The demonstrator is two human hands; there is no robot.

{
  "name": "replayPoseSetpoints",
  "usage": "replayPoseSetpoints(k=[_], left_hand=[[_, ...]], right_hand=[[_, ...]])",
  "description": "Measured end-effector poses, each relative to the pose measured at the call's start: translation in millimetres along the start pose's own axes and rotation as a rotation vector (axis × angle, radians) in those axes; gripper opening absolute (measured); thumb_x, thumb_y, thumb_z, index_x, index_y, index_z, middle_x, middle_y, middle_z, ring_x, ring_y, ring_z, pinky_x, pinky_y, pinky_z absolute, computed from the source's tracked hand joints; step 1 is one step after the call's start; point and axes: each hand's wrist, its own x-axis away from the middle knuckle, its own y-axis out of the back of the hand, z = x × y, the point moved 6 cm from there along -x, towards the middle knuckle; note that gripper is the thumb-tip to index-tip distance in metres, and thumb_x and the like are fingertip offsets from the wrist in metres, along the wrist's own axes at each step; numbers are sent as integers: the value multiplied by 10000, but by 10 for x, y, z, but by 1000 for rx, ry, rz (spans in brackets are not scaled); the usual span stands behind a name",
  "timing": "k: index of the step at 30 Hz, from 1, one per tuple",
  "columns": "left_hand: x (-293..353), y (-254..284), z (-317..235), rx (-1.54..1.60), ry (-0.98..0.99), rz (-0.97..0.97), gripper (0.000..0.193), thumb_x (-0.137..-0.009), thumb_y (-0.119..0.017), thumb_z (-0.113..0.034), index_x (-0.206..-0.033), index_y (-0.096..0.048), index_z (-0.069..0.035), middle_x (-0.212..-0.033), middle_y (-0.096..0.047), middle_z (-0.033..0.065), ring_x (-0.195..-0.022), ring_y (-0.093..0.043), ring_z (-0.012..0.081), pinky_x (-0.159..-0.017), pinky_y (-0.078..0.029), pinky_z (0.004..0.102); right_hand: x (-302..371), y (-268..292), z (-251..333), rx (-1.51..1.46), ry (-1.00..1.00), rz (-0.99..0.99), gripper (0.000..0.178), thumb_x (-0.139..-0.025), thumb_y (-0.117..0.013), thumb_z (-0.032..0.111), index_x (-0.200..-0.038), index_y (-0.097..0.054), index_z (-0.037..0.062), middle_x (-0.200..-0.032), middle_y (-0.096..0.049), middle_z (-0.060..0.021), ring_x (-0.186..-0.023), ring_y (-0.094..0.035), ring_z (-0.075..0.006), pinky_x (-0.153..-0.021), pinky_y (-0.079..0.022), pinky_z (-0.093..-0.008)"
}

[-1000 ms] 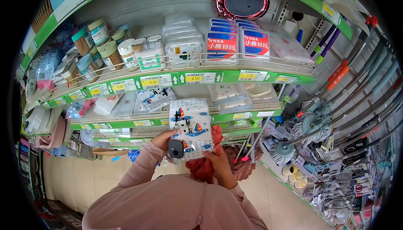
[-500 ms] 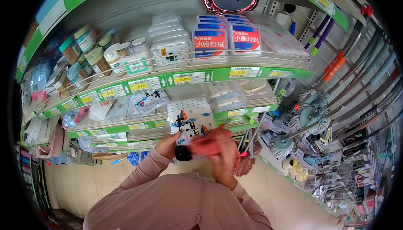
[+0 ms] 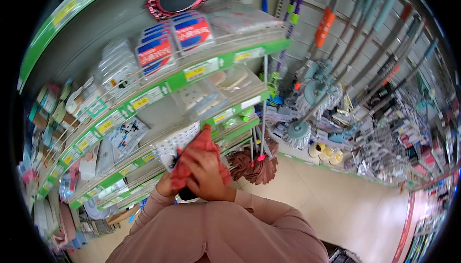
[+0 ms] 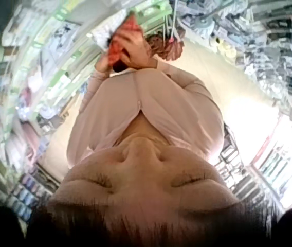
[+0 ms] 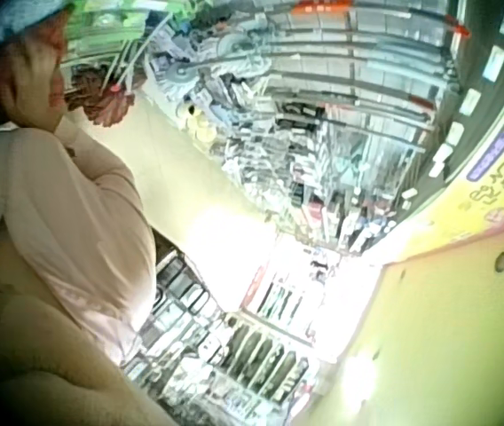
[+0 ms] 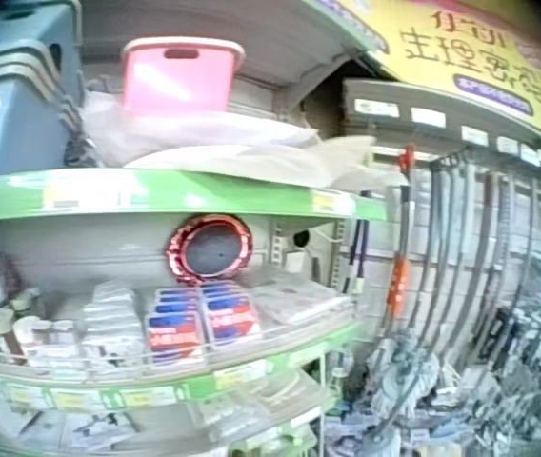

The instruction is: The person wipes various items on a store shelf with a red cloth. They pick up and wipe multiple packaged goods, containers, and small boxes, then return them to the shelf. The person moves along the aisle, handling items one at a time.

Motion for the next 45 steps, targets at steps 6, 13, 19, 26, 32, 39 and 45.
replayPoseSetpoints(k=[6, 13, 19, 26, 32, 39, 45], left_hand=[[-139, -110, 104, 250, 103, 53, 512, -995, -423, -303, -1397, -369, 9, -1398, -445, 135, -1274, -457, 248, -1078, -357, 374], [-768, -767, 104, -716, -476, 404, 476, -990, -451, -290, -1389, -402, -37, -1365, -481, 116, -1268, -455, 241, -1081, -342, 386], [-553, -7, 878, -684, 22, 247, 463, -1018, -392, -340, -1357, -422, -25, -1307, -533, 117, -1189, -524, 240, -1021, -401, 399], [-622, -680, 1059, 291, 386, 186, 541, -1016, -349, -419, -1402, -386, -42, -1374, -505, 123, -1236, -506, 307, -1053, -379, 469], [-631, -882, 1482, 452, 575, 214, 544, -986, -459, -423, -1396, -386, -72, -1344, -511, 98, -1190, -527, 261, -1015, -422, 448], [-683, -1078, 901, 257, 283, 457, 492, -986, -442, -395, -1355, -409, -73, -1262, -524, 80, -1150, -521, 248, -982, -416, 386], [-616, -1204, 781, 129, 126, 482, 454, -980, -434, -372, -1318, -431, -68, -1193, -537, 71, -1123, -513, 250, -958, -406, 344]], right_hand=[[125, 69, -97, 32, 82, 57, 520, -663, -691, 96, -1174, -597, 96, -1267, -533, -116, -1106, -524, -318, -946, -377, -446], [282, 560, -407, 126, -219, -379, 552, -692, -630, 15, -1230, -507, 10, -1182, -540, -190, -1066, -516, -372, -966, -383, -434], [581, 339, -214, 155, -116, -206, 508, -693, -589, -23, -1194, -580, 65, -1137, -576, -135, -1071, -528, -317, -918, -401, -418], [669, 1517, -995, -594, -631, -909, 275, -925, -482, 61, -1193, -513, 4, -1117, -557, -65, -1022, -531, -151, -898, -426, -278], [591, 1711, -405, -614, -393, -733, 301, -927, -528, 136, -1211, -519, 36, -1167, -533, -55, -1022, -530, -159, -901, -427, -305], [965, 722, -500, -228, -341, -131, 427, -777, -742, 190, -1093, -500, 34, -1074, -527, -136, -1015, -525, -310, -889, -427, -370], [959, 1132, -546, 226, -419, -616, 629, -710, -791, 220, -1219, -471, 33, -1220, -483, -184, -1154, -459, -361, -1010, -353, -439]])
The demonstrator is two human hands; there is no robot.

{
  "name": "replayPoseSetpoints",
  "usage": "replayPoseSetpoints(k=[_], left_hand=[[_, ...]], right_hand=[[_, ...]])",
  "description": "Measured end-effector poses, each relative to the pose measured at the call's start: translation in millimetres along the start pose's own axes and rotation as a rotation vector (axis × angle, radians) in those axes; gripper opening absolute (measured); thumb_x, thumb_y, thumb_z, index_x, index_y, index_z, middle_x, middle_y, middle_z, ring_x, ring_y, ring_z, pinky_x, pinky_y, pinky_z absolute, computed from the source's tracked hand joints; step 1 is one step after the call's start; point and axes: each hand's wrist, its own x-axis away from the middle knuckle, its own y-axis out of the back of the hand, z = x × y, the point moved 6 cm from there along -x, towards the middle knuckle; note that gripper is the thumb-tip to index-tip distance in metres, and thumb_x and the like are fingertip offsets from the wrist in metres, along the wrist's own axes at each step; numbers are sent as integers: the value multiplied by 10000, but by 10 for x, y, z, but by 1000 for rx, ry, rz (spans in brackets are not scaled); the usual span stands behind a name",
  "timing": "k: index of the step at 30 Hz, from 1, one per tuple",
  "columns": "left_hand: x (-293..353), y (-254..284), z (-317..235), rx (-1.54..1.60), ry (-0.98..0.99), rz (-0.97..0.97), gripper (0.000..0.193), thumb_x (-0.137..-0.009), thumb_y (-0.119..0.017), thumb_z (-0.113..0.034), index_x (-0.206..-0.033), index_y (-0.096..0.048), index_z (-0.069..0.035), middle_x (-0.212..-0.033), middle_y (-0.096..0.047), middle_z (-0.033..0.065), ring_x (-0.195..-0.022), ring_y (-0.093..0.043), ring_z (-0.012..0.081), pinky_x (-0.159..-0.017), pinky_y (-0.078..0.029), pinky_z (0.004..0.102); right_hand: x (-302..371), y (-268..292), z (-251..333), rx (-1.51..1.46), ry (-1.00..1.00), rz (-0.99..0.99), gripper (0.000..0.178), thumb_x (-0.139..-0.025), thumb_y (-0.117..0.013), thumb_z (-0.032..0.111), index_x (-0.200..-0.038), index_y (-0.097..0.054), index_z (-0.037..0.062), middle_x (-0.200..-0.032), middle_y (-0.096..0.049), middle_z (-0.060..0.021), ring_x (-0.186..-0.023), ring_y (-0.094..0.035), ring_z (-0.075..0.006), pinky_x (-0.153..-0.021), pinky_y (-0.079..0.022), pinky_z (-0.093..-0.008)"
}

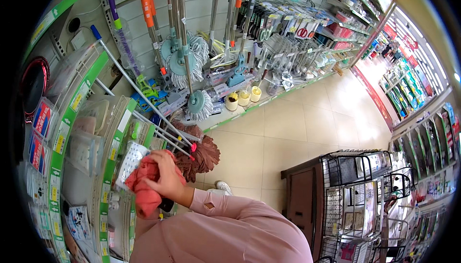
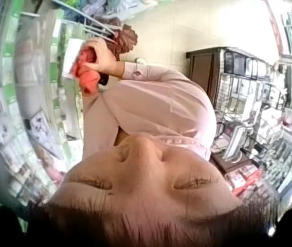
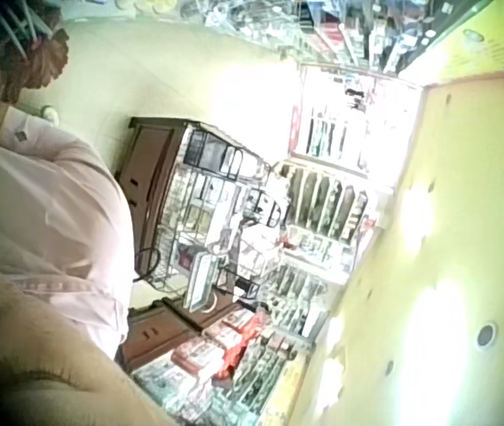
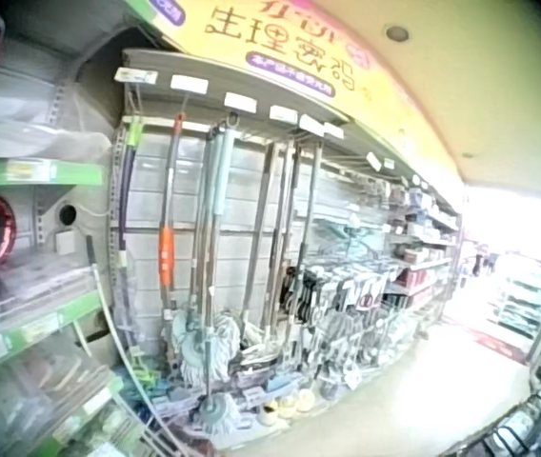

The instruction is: The person wipes various items on a store shelf with a red cloth. They pick up and wipe multiple packaged goods, containers, and small boxes, then return them to the shelf. The person moves along the aisle, handling items one at a time.

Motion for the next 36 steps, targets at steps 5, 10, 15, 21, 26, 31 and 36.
replayPoseSetpoints(k=[5, 10, 15, 21, 26, 31, 36], left_hand=[[61, -552, -166, 698, -291, 252, 487, -951, -475, -348, -1335, -396, -60, -1219, -484, 73, -1168, -441, 248, -984, -345, 320], [-78, -402, 150, 1403, -774, 375, 824, -861, -643, -302, -1504, -200, -36, -1508, -236, 108, -1421, -177, 234, -1156, -130, 334], [34, 244, 278, 769, -324, 64, 696, -928, -541, -242, -1497, -207, -22, -1518, -238, 103, -1420, -189, 250, -1162, -118, 338], [-7, 212, 242, -317, -123, -70, 543, -969, -462, -190, -1446, -297, 9, -1455, -368, 130, -1334, -351, 234, -1100, -265, 339], [17, -81, -89, -611, -13, -213, 546, -983, -451, -216, -1450, -289, 17, -1423, -429, 155, -1307, -419, 261, -1082, -314, 368], [-109, -111, -295, 292, -31, -70, 592, -949, -526, -368, -1409, -373, -28, -1394, -448, 138, -1284, -439, 263, -1066, -363, 385], [58, -64, -343, 492, 19, -231, 502, -946, -545, -356, -1339, -478, -50, -1303, -548, 125, -1182, -543, 303, -1013, -433, 420]], right_hand=[[455, -434, -345, -165, -49, 207, 638, -882, -613, 278, -1393, -354, -2, -1421, -372, -199, -1351, -318, -368, -1123, -237, -422], [720, -591, 216, -457, -107, 327, 765, -882, -624, 278, -1469, -223, -2, -1488, -297, -212, -1396, -240, -374, -1156, -150, -424], [517, -515, 137, -377, -164, 323, 661, -868, -595, 166, -1447, -311, 20, -1452, -335, -211, -1373, -277, -363, -1138, -189, -426], [-70, -89, -103, -198, -44, -29, 562, -849, -545, 36, -1391, -398, 25, -1303, -442, -190, -1242, -410, -353, -1083, -291, -391], [-435, 186, -286, -190, -100, -145, 544, -920, -480, 73, -1445, -342, 46, -1416, -390, -188, -1326, -356, -337, -1118, -249, -396], [226, -272, 71, -78, 71, 367, 688, -893, -551, 427, -1441, -370, 53, -1436, -343, -241, -1323, -329, -422, -1115, -216, -456], [474, -432, 230, -46, 151, 379, 650, -833, -627, 385, -1380, -453, 80, -1365, -401, -240, -1260, -383, -421, -1057, -290, -467]])
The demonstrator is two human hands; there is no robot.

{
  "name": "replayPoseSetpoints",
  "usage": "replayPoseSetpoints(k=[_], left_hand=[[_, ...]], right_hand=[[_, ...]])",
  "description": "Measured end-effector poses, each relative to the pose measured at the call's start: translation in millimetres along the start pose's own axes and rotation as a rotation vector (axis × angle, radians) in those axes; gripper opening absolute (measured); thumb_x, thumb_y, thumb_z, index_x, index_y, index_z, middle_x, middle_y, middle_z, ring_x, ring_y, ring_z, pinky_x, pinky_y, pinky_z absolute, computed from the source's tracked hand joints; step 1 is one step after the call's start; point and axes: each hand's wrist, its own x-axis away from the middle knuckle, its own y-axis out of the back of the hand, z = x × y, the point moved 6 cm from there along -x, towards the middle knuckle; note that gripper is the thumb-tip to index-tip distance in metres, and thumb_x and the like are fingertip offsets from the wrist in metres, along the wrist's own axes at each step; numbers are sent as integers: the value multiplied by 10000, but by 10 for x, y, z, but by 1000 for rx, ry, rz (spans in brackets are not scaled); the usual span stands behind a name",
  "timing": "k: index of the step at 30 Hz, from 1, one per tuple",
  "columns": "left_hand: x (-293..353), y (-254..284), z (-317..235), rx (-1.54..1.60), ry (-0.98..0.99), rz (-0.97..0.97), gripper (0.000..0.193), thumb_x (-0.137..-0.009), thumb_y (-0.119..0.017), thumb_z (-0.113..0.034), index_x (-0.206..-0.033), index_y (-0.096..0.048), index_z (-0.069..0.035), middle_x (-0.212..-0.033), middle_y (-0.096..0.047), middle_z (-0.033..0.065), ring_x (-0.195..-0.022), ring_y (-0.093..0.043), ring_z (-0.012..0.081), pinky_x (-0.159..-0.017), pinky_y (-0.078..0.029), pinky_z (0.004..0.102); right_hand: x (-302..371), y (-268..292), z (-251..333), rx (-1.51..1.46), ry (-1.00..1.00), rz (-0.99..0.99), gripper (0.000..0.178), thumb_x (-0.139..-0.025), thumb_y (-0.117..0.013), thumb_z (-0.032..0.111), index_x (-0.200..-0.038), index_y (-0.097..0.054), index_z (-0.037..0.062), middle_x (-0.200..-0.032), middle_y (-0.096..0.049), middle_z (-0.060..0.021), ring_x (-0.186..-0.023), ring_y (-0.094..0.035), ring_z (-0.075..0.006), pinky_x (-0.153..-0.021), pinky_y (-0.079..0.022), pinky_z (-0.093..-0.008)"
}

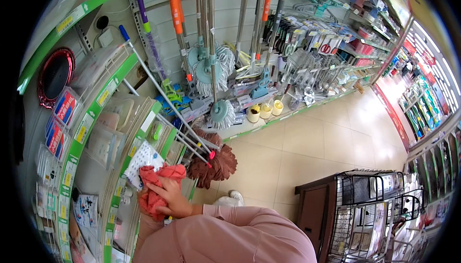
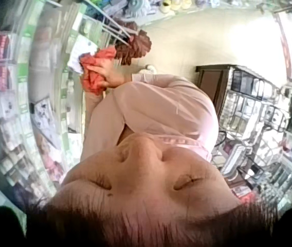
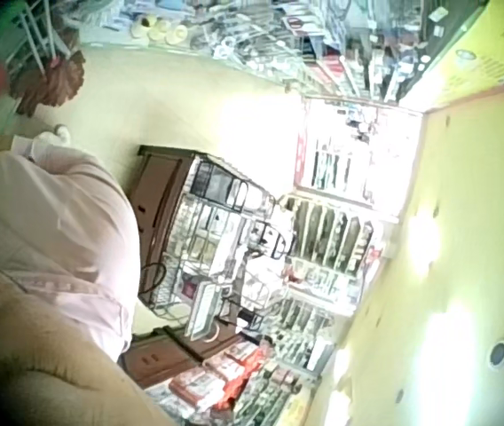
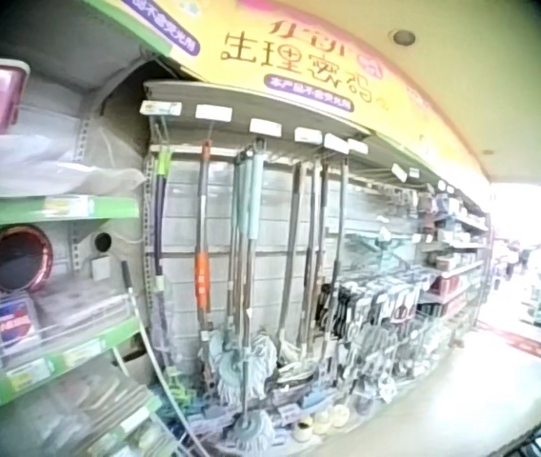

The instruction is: The person wipes various items on a store shelf with a red cloth. They pick up and wipe multiple packaged goods, containers, and small boxes, then return them to the shelf. The person moves along the aisle, handling items one at a time.

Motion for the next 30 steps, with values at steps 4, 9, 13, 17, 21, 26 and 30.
replayPoseSetpoints(k=[4, 9, 13, 17, 21, 26, 30], left_hand=[[68, 86, -96, -1092, -286, -56, 444, -951, -520, -199, -1341, -460, 7, -1316, -536, 129, -1201, -530, 254, -983, -444, 353], [125, 15, -4, -704, -281, -27, 508, -953, -526, -230, -1387, -404, 4, -1336, -506, 107, -1209, -504, 208, -1010, -406, 337], [198, 403, -73, -621, -141, -101, 511, -944, -539, -234, -1391, -411, -22, -1322, -522, 97, -1202, -511, 201, -1021, -390, 326], [256, 464, 16, 51, 57, -110, 508, -944, -543, -252, -1386, -421, -35, -1327, -518, 90, -1217, -501, 202, -1027, -384, 329], [158, 260, -116, -1347, -280, 35, 518, -944, -547, -233, -1388, -406, -5, -1348, -499, 95, -1258, -465, 215, -1050, -358, 339], [333, 580, -21, -910, -151, -161, 516, -959, -538, -283, -1366, -417, 11, -1364, -485, 132, -1255, -473, 243, -1013, -411, 366], [334, 677, -3, -109, -56, -51, 540, -999, -402, -393, -1376, -405, -7, -1362, -489, 154, -1254, -486, 287, -1060, -397, 406]], right_hand=[[-222, 194, -203, 74, -105, -102, 559, -766, -670, 176, -1291, -507, 75, -1320, -425, -244, -1248, -388, -431, -1050, -310, -476], [-388, 382, -378, -78, -223, -364, 592, -786, -638, 159, -1345, -466, 69, -1346, -390, -264, -1229, -402, -437, -1052, -314, -477], [-151, -28, 38, -9, 83, -35, 723, -671, -709, 307, -1328, -493, 93, -1344, -416, -236, -1223, -413, -424, -1035, -315, -508], [-178, -114, 83, 15, 127, -12, 667, -658, -712, 290, -1270, -535, 94, -1274, -467, -214, -1177, -449, -409, -978, -346, -508], [-369, 185, -206, -5, -55, -151, 612, -696, -686, 244, -1265, -537, 78, -1265, -464, -236, -1180, -446, -427, -990, -358, -494], [-242, 116, -423, -164, -179, -148, 609, -703, -617, 139, -1294, -500, 53, -1279, -439, -241, -1197, -416, -432, -1049, -306, -481], [68, -196, -125, -159, 113, 114, 613, -649, -682, 161, -1242, -554, 76, -1276, -473, -203, -1163, -466, -391, -995, -353, -488]])
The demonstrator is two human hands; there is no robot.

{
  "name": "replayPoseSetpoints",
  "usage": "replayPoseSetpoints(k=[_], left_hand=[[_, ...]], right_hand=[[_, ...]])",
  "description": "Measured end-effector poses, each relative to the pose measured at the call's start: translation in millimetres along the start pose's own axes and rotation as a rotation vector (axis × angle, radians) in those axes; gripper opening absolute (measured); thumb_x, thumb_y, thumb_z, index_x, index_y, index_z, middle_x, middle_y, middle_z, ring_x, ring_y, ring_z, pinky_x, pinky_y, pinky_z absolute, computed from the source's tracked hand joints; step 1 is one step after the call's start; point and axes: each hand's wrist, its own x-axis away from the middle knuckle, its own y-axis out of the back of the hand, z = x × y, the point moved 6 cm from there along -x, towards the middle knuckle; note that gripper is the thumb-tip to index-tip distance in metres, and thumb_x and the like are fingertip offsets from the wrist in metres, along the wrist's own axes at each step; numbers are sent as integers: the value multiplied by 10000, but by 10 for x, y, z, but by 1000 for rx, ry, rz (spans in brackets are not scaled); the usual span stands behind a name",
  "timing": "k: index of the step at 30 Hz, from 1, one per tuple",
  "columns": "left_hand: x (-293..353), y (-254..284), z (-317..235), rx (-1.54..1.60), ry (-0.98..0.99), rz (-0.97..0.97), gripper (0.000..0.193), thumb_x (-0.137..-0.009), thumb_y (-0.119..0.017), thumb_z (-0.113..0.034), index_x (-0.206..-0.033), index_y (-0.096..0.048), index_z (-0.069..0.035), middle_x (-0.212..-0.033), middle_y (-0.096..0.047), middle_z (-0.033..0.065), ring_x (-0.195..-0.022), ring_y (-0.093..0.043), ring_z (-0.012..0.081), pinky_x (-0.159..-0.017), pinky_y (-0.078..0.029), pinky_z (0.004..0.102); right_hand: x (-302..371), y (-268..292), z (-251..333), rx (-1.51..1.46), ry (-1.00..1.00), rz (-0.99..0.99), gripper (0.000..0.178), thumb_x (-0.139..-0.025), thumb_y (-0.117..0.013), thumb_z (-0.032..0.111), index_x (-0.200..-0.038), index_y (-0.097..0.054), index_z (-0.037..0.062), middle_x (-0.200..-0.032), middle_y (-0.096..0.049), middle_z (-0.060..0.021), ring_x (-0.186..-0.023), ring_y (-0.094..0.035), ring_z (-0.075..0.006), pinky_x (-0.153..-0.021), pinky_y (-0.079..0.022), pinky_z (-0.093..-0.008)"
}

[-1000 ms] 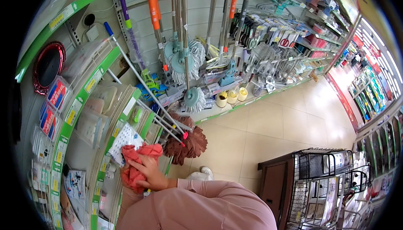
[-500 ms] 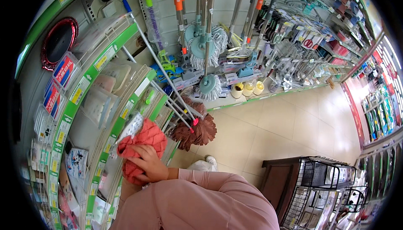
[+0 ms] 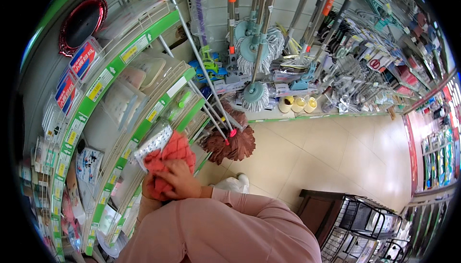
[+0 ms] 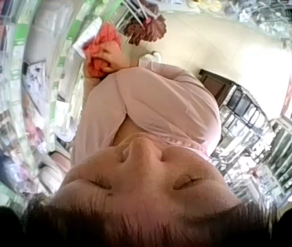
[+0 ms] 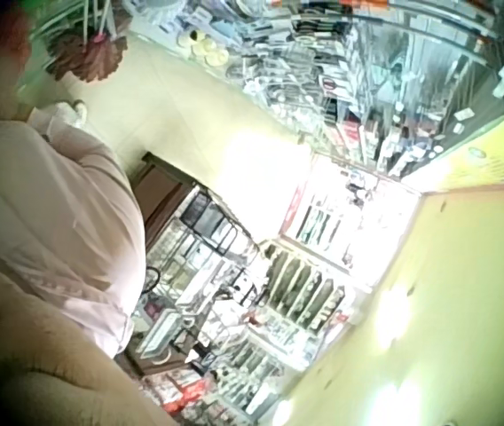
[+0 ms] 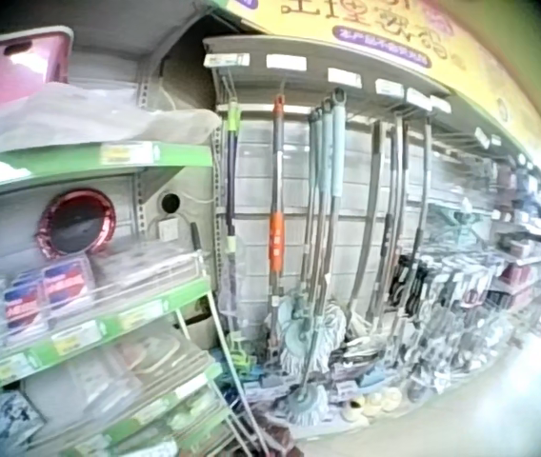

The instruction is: The person wipes various items on a store shelf with a red cloth. They pick up and wipe multiple packaged goods, containers, and small boxes, then return them to the shelf. The person moves along the aisle, handling items one at a time.

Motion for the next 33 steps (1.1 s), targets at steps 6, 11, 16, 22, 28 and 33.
replayPoseSetpoints(k=[6, 11, 16, 22, 28, 33], left_hand=[[-183, -404, -56, 136, 67, -114, 617, -1017, -284, -461, -1397, -380, 16, -1414, -449, 171, -1283, -465, 307, -1092, -357, 432], [-325, -596, 190, 110, -34, -63, 596, -1019, -325, -422, -1451, -277, -15, -1478, -364, 152, -1339, -396, 298, -1132, -289, 451], [-421, -279, 113, -90, -116, -133, 620, -986, -388, -501, -1406, -370, -46, -1416, -447, 142, -1268, -471, 290, -1085, -363, 430], [-329, -524, -210, 177, -120, -207, 588, -1008, -325, -484, -1390, -393, -42, -1379, -487, 146, -1240, -492, 314, -1074, -367, 449], [-137, -582, -596, 180, -266, -280, 540, -1011, -362, -442, -1377, -421, -51, -1343, -526, 147, -1219, -514, 332, -1055, -386, 482], [-13, -566, -705, 128, -122, -326, 472, -981, -472, -348, -1328, -476, -29, -1267, -591, 140, -1139, -575, 303, -998, -437, 440]], right_hand=[[-168, 216, -187, 102, 75, 97, 554, -631, -683, 77, -1176, -587, 87, -1252, -480, -196, -1146, -479, -386, -989, -365, -489], [-345, 698, -534, 64, -246, -279, 557, -649, -650, 53, -1200, -568, 77, -1256, -466, -208, -1157, -453, -411, -1011, -350, -485], [-127, 479, -131, 76, 2, 19, 576, -657, -689, 109, -1222, -578, 110, -1251, -485, -188, -1146, -473, -381, -984, -361, -484], [187, 302, -116, -127, 123, 257, 617, -639, -738, 167, -1232, -574, 115, -1261, -499, -184, -1116, -517, -369, -926, -411, -461], [287, 217, -344, -159, -223, 388, 551, -694, -706, 119, -1230, -578, 126, -1227, -538, -186, -1143, -524, -391, -909, -463, -422], [610, 107, -790, -211, -530, 387, 457, -728, -688, 108, -1176, -597, 82, -1211, -545, -198, -1117, -539, -404, -918, -469, -412]])
